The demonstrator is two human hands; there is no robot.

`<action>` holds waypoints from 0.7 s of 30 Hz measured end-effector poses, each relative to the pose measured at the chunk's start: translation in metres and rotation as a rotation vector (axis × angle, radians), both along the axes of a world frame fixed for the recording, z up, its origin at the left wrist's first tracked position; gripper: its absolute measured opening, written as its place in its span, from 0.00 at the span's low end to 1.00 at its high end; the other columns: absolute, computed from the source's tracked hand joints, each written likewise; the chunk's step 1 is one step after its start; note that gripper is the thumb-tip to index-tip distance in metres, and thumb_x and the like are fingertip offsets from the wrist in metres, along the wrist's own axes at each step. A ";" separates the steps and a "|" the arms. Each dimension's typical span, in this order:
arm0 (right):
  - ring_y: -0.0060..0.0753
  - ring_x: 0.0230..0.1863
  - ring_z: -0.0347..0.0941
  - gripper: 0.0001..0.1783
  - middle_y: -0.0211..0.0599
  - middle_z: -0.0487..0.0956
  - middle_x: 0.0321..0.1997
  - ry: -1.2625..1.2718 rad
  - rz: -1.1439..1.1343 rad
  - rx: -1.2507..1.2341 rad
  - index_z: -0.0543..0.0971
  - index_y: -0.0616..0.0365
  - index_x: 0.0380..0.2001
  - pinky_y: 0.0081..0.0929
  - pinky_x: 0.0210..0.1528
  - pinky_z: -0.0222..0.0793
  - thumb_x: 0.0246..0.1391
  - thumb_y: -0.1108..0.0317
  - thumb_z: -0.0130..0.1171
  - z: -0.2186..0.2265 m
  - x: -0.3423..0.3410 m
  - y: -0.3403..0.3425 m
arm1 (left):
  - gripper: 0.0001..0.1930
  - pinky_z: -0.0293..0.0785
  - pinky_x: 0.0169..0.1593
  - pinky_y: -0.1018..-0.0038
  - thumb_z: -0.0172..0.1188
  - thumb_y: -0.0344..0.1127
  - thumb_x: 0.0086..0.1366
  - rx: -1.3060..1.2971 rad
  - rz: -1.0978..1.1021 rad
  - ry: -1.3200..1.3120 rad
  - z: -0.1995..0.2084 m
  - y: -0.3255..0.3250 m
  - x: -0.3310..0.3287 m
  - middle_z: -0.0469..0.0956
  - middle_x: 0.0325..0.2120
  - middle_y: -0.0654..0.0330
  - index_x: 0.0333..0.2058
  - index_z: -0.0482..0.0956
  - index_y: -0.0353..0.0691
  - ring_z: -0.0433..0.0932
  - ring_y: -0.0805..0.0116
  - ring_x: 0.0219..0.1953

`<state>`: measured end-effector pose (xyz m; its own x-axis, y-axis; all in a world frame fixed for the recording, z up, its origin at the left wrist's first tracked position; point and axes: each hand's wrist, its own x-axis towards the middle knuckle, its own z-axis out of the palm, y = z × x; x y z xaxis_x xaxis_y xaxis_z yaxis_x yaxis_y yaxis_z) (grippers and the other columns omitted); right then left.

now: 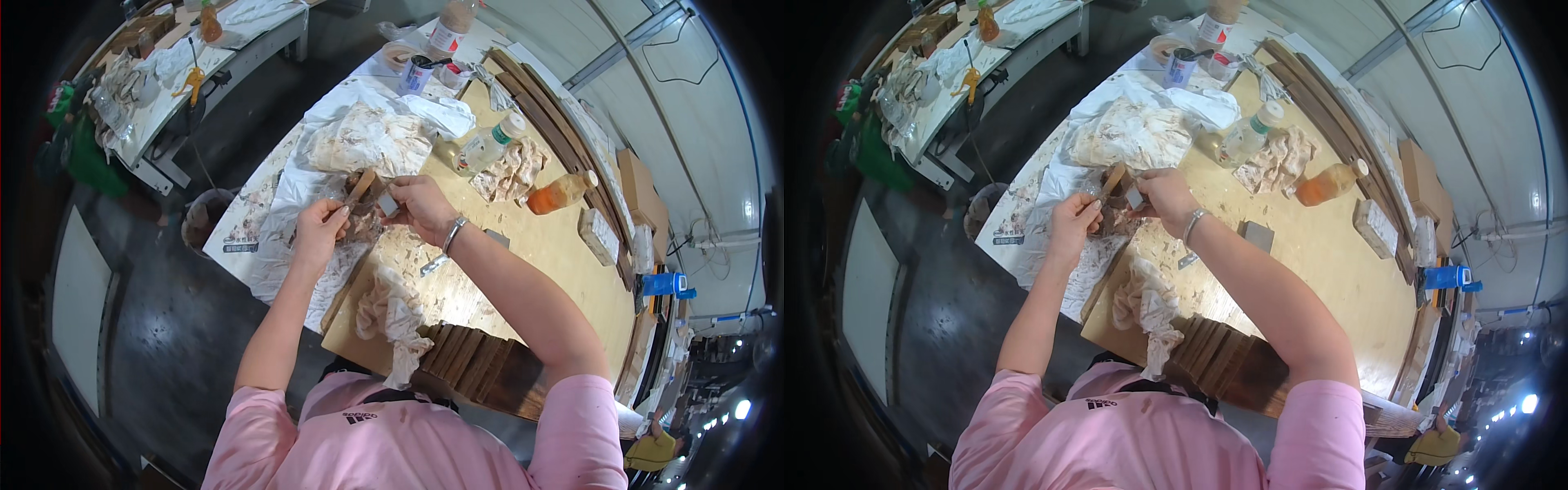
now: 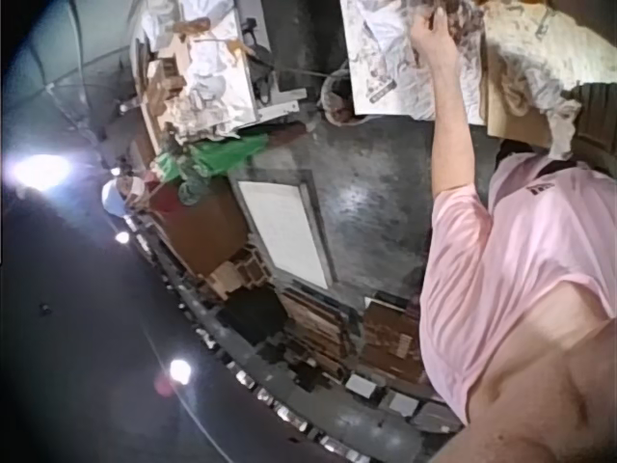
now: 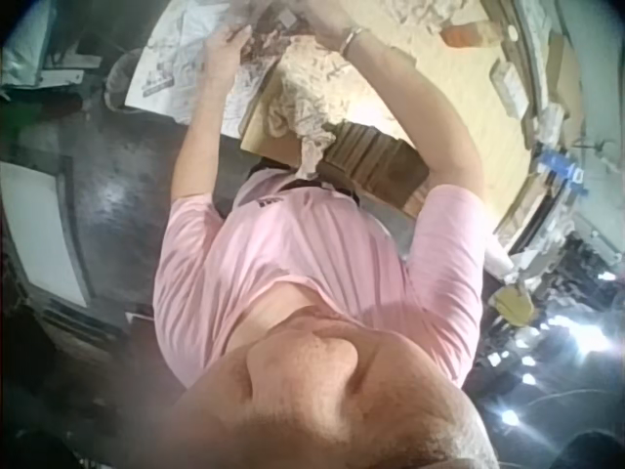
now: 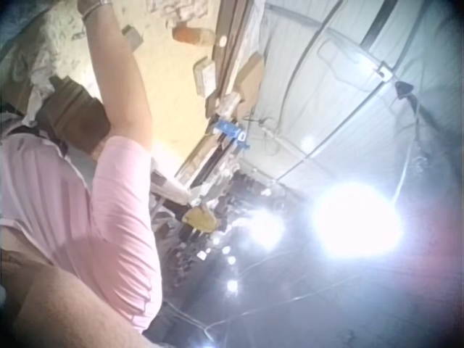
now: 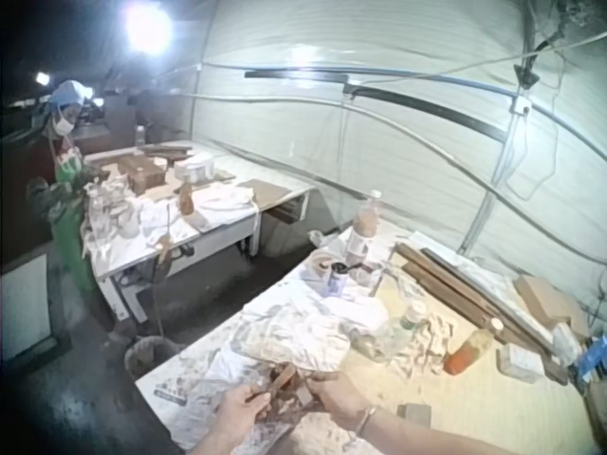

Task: The person applies a liquid from a bottle onto a cloth and wipes the surface and edges of a wooden board, then repeats the process on different sides of the board.

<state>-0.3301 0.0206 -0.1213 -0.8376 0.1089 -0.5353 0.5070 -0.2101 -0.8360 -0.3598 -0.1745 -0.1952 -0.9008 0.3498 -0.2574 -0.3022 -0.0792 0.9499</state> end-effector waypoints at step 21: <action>0.34 0.32 0.80 0.15 0.43 0.80 0.35 0.051 -0.038 0.040 0.74 0.70 0.50 0.36 0.39 0.82 0.68 0.71 0.48 0.007 0.015 0.010 | 0.04 0.65 0.30 0.82 0.58 0.29 0.69 0.073 0.036 0.088 -0.008 0.010 -0.009 0.76 0.24 0.67 0.34 0.78 0.37 0.70 0.81 0.24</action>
